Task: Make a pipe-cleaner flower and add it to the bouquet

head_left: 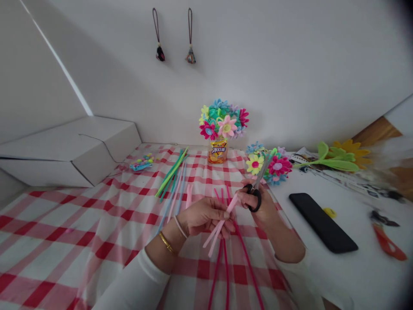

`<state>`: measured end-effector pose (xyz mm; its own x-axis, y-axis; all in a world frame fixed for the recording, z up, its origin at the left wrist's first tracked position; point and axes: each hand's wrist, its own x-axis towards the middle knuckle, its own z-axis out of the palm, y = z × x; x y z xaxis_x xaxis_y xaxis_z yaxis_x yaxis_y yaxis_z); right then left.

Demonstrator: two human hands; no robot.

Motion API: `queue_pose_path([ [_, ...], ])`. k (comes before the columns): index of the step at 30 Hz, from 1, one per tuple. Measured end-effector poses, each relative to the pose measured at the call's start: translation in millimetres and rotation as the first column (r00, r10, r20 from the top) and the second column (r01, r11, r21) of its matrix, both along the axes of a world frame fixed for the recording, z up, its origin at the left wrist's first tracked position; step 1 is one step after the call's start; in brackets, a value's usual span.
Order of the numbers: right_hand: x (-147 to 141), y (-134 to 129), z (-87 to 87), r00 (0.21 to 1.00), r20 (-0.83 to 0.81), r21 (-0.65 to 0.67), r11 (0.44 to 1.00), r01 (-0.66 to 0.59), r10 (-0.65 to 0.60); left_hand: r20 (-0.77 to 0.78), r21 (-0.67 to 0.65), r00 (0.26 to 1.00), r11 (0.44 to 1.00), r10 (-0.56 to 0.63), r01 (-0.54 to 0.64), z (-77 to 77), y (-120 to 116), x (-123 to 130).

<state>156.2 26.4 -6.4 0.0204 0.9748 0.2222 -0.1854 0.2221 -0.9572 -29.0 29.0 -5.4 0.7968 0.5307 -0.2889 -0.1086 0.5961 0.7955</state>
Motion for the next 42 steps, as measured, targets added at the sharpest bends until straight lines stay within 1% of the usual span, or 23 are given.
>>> queue_pose_path([
  [2,0,2,1.1,0.999,-0.033,0.005,0.999,0.036,-0.036,-0.007,-0.004,1.000,1.000,-0.012,0.012,0.2,-1,1],
  [3,1,2,0.8,0.997,-0.040,0.005,0.998,0.061,-0.061,-0.007,-0.013,1.000,1.000,0.007,-0.007,0.3,-1,2],
  [4,2,3,-0.1,0.995,-0.039,0.002,0.996,0.088,-0.088,-0.001,-0.023,0.998,0.998,0.055,-0.055,0.3,0,3],
  [5,3,3,-1.5,0.993,-0.032,-0.005,0.993,0.115,-0.115,0.011,-0.038,0.991,0.991,0.130,-0.130,0.3,0,5],
  [6,3,4,-3.1,0.991,-0.017,-0.016,0.991,0.133,-0.134,0.029,-0.053,0.972,0.972,0.232,-0.231,0.2,1,6],
  [7,4,3,-4.8,0.991,0.006,-0.033,0.990,0.135,-0.135,0.051,-0.067,0.937,0.937,0.346,-0.343,0.0,3,8],
  [9,3,2,-7.5,0.995,0.069,-0.086,0.994,0.072,-0.066,0.098,-0.089,0.827,0.833,0.553,-0.546,-0.8,7,9],
  [11,-1,-1,-8.3,0.989,0.131,-0.148,0.988,-0.046,0.065,0.134,-0.105,0.728,0.740,0.673,-0.665,-2.3,10,9],
  [12,-3,-3,-8.1,0.980,0.154,-0.171,0.980,-0.098,0.125,0.145,-0.111,0.691,0.706,0.708,-0.700,-3.1,12,8],
  [13,-5,-5,-7.6,0.970,0.172,-0.185,0.973,-0.138,0.171,0.152,-0.115,0.668,0.684,0.728,-0.720,-4.0,13,8],
  [14,-8,-6,-7.1,0.962,0.186,-0.189,0.968,-0.165,0.200,0.157,-0.117,0.653,0.671,0.741,-0.732,-4.7,13,8],
  [16,-11,-8,-6.4,0.956,0.199,-0.185,0.967,-0.177,0.213,0.166,-0.115,0.639,0.658,0.751,-0.744,-5.3,13,9],
  [21,-13,-11,-8.1,0.966,0.193,-0.179,0.975,-0.135,0.169,0.180,-0.098,0.623,0.644,0.761,-0.759,-1.7,7,14],
  [24,-15,-12,-9.2,0.975,0.138,-0.194,0.970,-0.148,0.176,0.197,-0.078,0.613,0.636,0.765,-0.768,-0.5,5,17],
  [26,-17,-12,-9.4,0.978,0.088,-0.212,0.963,-0.166,0.188,0.209,-0.068,0.604,0.628,0.769,-0.775,-1.9,5,18],
  [28,-18,-12,-9.6,0.984,0.051,-0.233,0.960,-0.155,0.171,0.227,-0.064,0.592,0.618,0.773,-0.783,-4.4,6,19],
  [31,-19,-11,-10.2,0.989,0.017,-0.255,0.957,-0.138,0.147,0.247,-0.065,0.583,0.613,0.774,-0.787,-7.6,6,20],
  [33,-19,-11,-10.7,0.986,0.004,-0.247,0.956,-0.160,0.166,0.246,-0.065,0.581,0.612,0.775,-0.788,-8.2,5,22],
  [36,-19,-12,-10.9,0.982,0.012,-0.246,0.953,-0.179,0.187,0.246,-0.058,0.580,0.609,0.777,-0.791,-7.2,4,23],
  [39,-20,-12,-12.0,0.985,0.046,-0.255,0.955,-0.150,0.167,0.242,-0.054,0.565,0.592,0.789,-0.804,-6.2,4,25],
  [42,-20,-12,-16.1,0.980,0.106,-0.229,0.963,-0.142,0.170,0.230,-0.058,0.553,0.579,0.801,-0.813,-6.7,5,27],
])
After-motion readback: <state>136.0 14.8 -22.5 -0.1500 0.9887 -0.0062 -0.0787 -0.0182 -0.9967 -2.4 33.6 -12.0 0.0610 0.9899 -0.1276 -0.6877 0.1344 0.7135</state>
